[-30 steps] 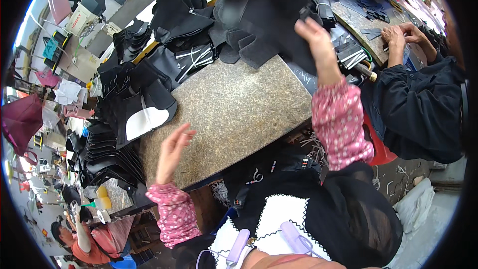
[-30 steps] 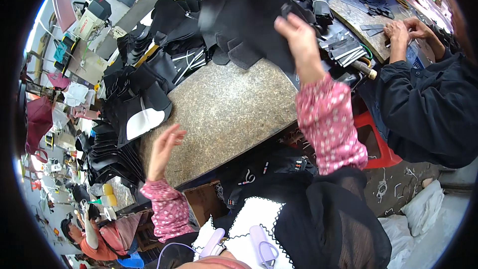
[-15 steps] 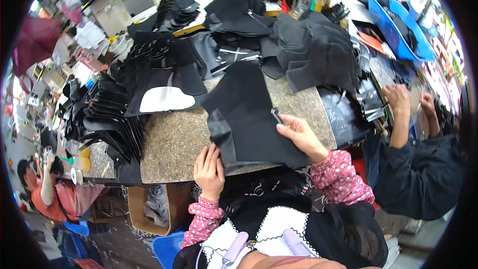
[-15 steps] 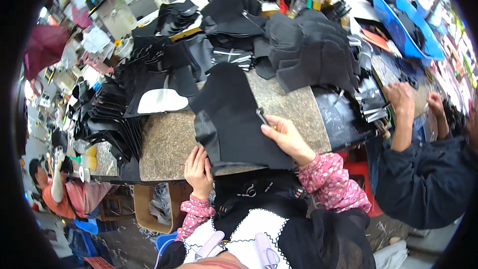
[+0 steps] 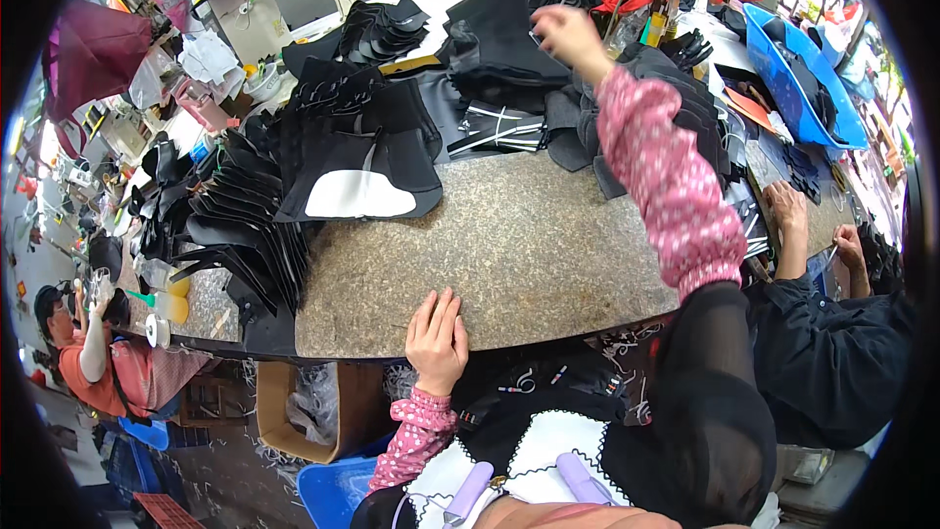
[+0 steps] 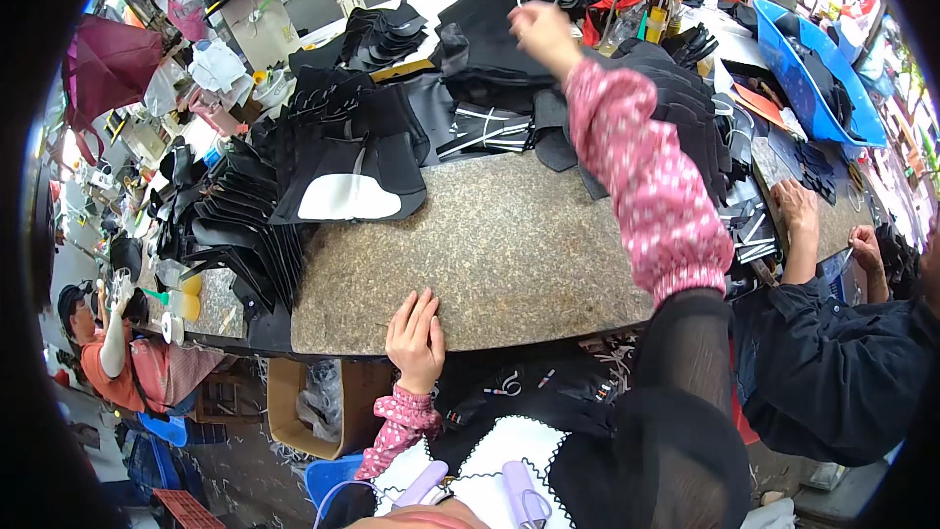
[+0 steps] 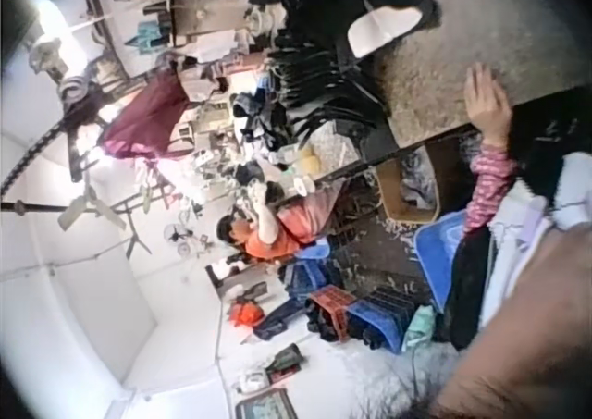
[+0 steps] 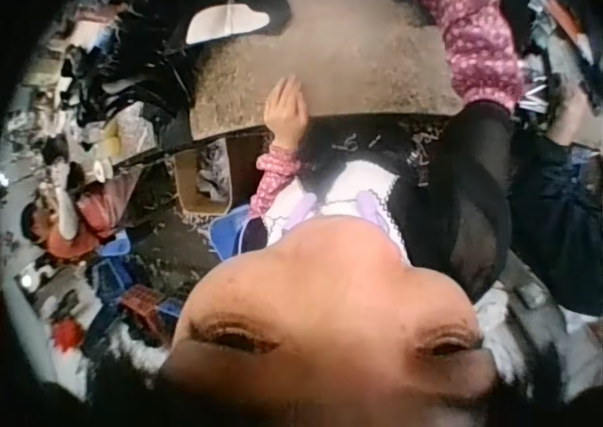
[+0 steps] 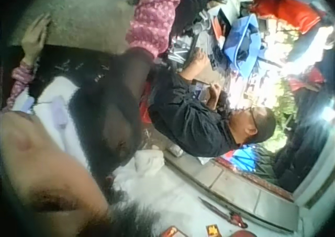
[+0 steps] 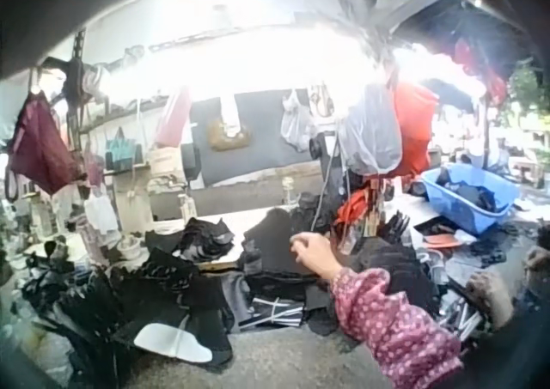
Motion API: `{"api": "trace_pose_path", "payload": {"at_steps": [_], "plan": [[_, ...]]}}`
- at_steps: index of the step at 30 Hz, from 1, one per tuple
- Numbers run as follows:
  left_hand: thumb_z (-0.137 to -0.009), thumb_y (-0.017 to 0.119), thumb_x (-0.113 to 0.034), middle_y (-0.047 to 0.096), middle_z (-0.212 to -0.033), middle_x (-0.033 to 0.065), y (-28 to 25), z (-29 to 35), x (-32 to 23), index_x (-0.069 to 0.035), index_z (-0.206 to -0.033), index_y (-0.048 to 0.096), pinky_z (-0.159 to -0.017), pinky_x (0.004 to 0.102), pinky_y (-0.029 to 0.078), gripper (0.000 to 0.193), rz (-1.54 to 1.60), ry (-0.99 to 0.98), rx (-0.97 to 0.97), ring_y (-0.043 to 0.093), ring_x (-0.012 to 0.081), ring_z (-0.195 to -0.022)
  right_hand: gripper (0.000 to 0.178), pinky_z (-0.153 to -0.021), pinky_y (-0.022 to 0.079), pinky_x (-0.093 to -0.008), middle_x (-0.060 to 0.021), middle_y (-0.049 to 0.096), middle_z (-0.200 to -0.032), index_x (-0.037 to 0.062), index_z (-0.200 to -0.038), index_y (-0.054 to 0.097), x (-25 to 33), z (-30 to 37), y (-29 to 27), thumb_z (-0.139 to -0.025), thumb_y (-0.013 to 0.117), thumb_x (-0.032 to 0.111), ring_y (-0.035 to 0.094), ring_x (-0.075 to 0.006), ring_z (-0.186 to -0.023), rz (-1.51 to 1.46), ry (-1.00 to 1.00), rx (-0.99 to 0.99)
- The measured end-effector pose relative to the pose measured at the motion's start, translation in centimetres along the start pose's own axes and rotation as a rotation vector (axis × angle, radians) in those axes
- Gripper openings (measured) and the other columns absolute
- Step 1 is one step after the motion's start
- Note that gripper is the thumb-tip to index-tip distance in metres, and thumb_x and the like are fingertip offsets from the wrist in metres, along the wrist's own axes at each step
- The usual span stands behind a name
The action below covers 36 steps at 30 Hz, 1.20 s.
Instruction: Assembling and aligning black leather shoe upper components by hand.
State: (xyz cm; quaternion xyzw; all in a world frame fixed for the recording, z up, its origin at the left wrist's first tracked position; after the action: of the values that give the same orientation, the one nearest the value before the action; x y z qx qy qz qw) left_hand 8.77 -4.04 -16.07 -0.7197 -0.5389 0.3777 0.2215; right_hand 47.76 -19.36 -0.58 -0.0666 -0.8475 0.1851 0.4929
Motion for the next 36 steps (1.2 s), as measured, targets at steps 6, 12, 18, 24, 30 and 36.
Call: {"api": "trace_pose_path", "payload": {"at_steps": [6,12,18,24,30,36], "plan": [[-0.082,0.053,-0.011,0.062,-0.116,0.0084,0.5,0.2,-0.1,-0.005,-0.106,0.064,-0.091,0.0399,0.043,0.027,0.025,0.036,0.004,0.056,0.0287,-0.111,0.023,-0.077,0.049,-0.0368,-0.0112,0.066,-0.09,0.0072,-0.102,0.064,-0.3,21.1,13.4,-0.081,0.06,0.016,0.063,-0.0248,-0.084,0.16,-0.081,0.58],[-0.083,0.052,-0.009,0.062,-0.114,0.008,0.3,-0.1,-0.1,-0.004,-0.106,0.064,-0.09,0.0395,0.044,0.026,0.013,0.029,-0.002,0.056,0.0284,-0.11,0.036,-0.095,0.038,-0.0402,-0.0144,0.052,-0.117,0.0018,-0.111,0.056,3.9,32.2,12.3,-0.076,0.059,0.011,0.048,-0.0303,-0.111,0.569,-0.596,0.366],[-0.084,0.051,-0.008,0.062,-0.114,0.0089,0.5,0.2,-0.2,-0.003,-0.105,0.064,-0.091,0.0397,0.043,0.026,0.02,0.058,0.014,0.055,0.0295,-0.111,0.047,-0.062,0.049,-0.0291,-0.0069,0.062,-0.085,0.0011,-0.128,0.045,0.0,28.4,3.1,-0.083,0.057,0.005,0.058,-0.0157,-0.068,0.086,0.07,0.237],[-0.084,0.05,-0.007,0.062,-0.116,0.01,0.7,0.1,-0.6,-0.002,-0.106,0.064,-0.091,0.0404,0.043,0.026,0.002,0.066,0.007,0.055,0.0308,-0.111,0.04,-0.045,0.046,-0.0298,-0.0118,0.061,-0.074,-0.0027,-0.121,0.036,-3.9,17.5,-17.0,-0.088,0.053,0.012,0.052,-0.0166,-0.047,-0.77,0.281,-0.287],[-0.087,0.048,-0.007,0.062,-0.117,0.0101,1.1,0.1,-1.1,-0.001,-0.105,0.064,-0.09,0.0398,0.042,0.025,-0.015,0.085,0.025,0.055,0.0302,-0.111,0.035,-0.055,0.047,-0.0293,-0.0138,0.061,-0.081,0.0011,-0.118,0.038,3.1,15.1,-26.5,-0.086,0.053,0.005,0.052,-0.0175,-0.053,-0.629,-0.243,-0.588],[-0.09,0.046,-0.008,0.062,-0.115,0.0102,0.6,0.2,-0.5,-0.002,-0.106,0.064,-0.092,0.0392,0.042,0.025,-0.03,0.053,0.011,0.055,0.0303,-0.112,0.059,-0.054,0.047,-0.0267,-0.0044,0.063,-0.07,0.0072,-0.138,0.033,6.4,22.5,-2.5,-0.084,0.058,0.007,0.054,-0.0119,-0.053,-0.063,-0.14,0.067]]}}
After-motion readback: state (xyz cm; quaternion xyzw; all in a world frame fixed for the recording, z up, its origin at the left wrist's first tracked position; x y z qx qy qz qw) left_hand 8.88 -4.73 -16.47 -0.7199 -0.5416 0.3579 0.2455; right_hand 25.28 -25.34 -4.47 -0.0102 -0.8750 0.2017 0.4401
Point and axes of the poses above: each hand's wrist, its own z-axis away from the middle knuckle, its own y-axis out of the palm, x = y × z, the point moved 10 cm from there along -z, towards the middle knuckle
